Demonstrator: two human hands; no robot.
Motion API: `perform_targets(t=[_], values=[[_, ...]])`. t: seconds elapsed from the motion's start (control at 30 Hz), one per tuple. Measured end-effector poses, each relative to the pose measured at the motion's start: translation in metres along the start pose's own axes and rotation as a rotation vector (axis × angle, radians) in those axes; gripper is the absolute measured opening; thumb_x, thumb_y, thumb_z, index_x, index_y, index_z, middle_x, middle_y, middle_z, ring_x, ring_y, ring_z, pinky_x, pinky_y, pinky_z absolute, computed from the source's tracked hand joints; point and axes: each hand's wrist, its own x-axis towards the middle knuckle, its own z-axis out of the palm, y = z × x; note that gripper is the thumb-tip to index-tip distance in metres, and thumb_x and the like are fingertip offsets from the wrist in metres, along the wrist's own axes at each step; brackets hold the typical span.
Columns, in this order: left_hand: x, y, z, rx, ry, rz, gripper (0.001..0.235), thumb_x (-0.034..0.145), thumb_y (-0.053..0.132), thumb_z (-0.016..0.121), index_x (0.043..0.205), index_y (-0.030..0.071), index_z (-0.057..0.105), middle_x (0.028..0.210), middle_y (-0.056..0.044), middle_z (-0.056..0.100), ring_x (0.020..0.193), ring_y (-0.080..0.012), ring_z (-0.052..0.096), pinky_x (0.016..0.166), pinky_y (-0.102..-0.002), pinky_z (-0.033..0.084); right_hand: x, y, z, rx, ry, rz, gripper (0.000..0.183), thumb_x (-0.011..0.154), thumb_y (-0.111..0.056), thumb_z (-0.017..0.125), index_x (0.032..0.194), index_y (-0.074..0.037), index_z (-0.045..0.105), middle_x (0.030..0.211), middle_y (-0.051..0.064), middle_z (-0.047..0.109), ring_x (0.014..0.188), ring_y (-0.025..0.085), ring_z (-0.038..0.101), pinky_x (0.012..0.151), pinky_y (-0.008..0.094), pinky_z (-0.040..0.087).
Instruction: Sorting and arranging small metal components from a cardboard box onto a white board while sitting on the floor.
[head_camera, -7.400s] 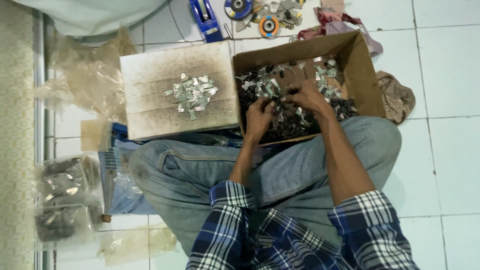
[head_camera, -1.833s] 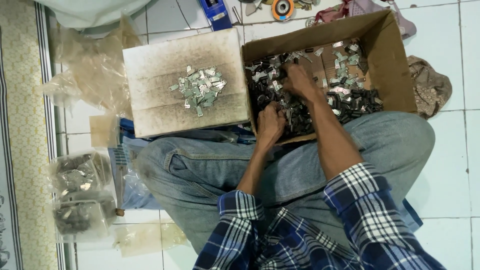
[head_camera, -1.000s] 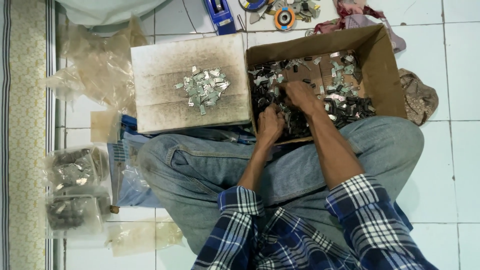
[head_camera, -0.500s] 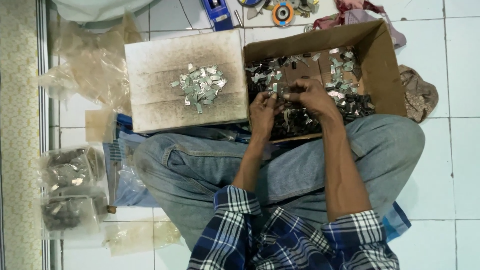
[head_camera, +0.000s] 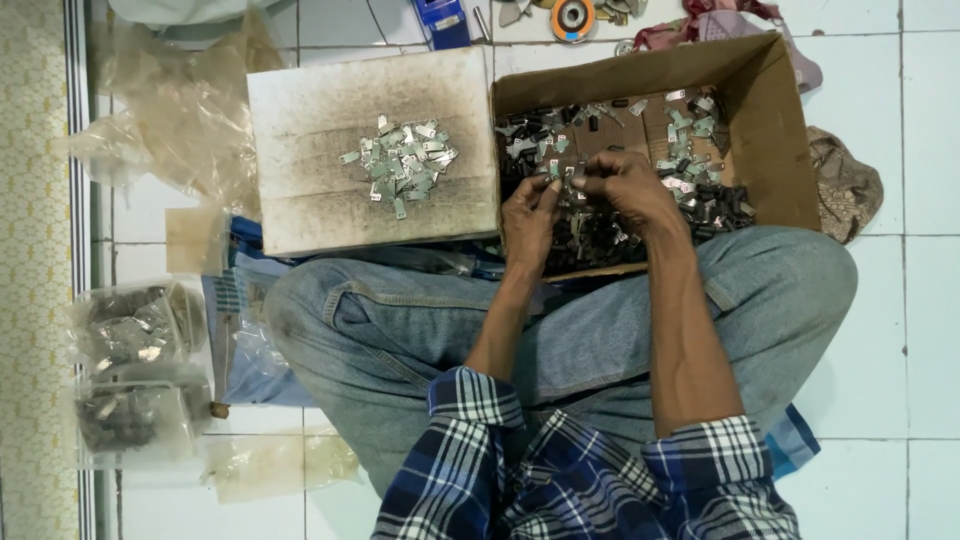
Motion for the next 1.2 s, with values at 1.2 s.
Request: perform_targets(t=[1.2], values=[[-0.03, 0.112, -0.129, 0.221, 0.463, 0.287, 0.016, 0.08, 0.021, 0.085, 0.092, 0.012, 0.078, 0.084, -0.013, 0.077, 0.084, -0.0288, 0.076, 0.073, -0.041, 0.058, -0.009, -0.029, 0.172, -0.163, -0.046, -0.461, 0.016, 0.094, -0.017, 0.079, 0.107, -0.007, 0.079, 0.097, 0.016, 0.076, 0.091, 0.02, 0.067, 0.079, 0.039, 0.056]])
